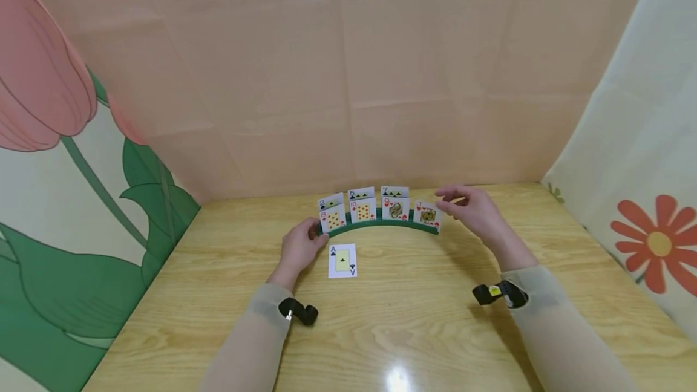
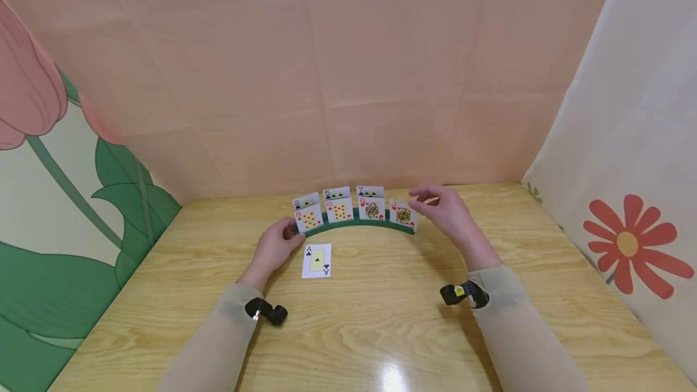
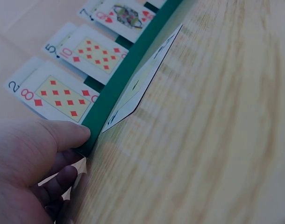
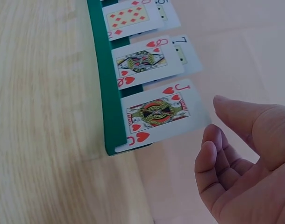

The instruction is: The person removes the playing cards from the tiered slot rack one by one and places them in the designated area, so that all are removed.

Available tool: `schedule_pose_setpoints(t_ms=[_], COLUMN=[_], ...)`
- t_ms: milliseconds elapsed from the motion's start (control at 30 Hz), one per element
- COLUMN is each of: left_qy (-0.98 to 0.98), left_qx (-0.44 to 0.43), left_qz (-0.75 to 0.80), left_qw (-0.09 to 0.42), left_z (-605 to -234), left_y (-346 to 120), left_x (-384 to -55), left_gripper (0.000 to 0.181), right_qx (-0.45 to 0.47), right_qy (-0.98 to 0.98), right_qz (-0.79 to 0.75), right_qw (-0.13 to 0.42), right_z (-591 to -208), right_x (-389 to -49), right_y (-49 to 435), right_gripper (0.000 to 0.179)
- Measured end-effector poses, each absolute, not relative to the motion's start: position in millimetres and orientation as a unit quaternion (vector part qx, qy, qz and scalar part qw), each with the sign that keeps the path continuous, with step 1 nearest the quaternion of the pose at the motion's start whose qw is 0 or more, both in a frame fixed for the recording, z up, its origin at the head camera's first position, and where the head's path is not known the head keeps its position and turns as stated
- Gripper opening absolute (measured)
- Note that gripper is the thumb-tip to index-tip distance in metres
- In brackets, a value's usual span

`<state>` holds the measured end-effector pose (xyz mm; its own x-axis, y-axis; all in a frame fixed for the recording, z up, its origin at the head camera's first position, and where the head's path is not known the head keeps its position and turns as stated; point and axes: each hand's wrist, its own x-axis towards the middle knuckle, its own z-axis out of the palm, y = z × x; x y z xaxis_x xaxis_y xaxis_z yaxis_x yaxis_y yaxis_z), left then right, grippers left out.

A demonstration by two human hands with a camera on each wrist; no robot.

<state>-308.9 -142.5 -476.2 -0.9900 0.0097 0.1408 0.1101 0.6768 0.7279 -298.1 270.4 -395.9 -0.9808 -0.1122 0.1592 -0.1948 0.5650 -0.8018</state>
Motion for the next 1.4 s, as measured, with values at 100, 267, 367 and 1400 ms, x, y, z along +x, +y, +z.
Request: schedule_pose_setpoints(t_ms=[100,267,367,1400], left_qy=[-0.914,-0.914,-0.914,-0.916], left_qx=[-0.032,-0.031,-0.031,-0.026], left_qz=[-0.399,-0.400,-0.399,-0.396], left_qw=[0.063,0.064,0.066,0.064], left_z=[-477,-478,-477,-478], left_y=[-143,-142,-142,-141], left_x=[-310,-310,-310,-310], left_gripper=[0.033,0.032,0.033,0.032], right_qx=[0.084,0.076,0.073,0.062], right_qy=[-0.882,-0.881,-0.883,-0.881], right_qz=[0.462,0.465,0.463,0.469], right_qw=[0.037,0.029,0.025,0.021], right_z=[-399,-403,-406,-413], right_x=[-299,-301,-302,-304], right_y=[270,270,270,269], right_gripper=[0.038,0.039,0.041,0.039])
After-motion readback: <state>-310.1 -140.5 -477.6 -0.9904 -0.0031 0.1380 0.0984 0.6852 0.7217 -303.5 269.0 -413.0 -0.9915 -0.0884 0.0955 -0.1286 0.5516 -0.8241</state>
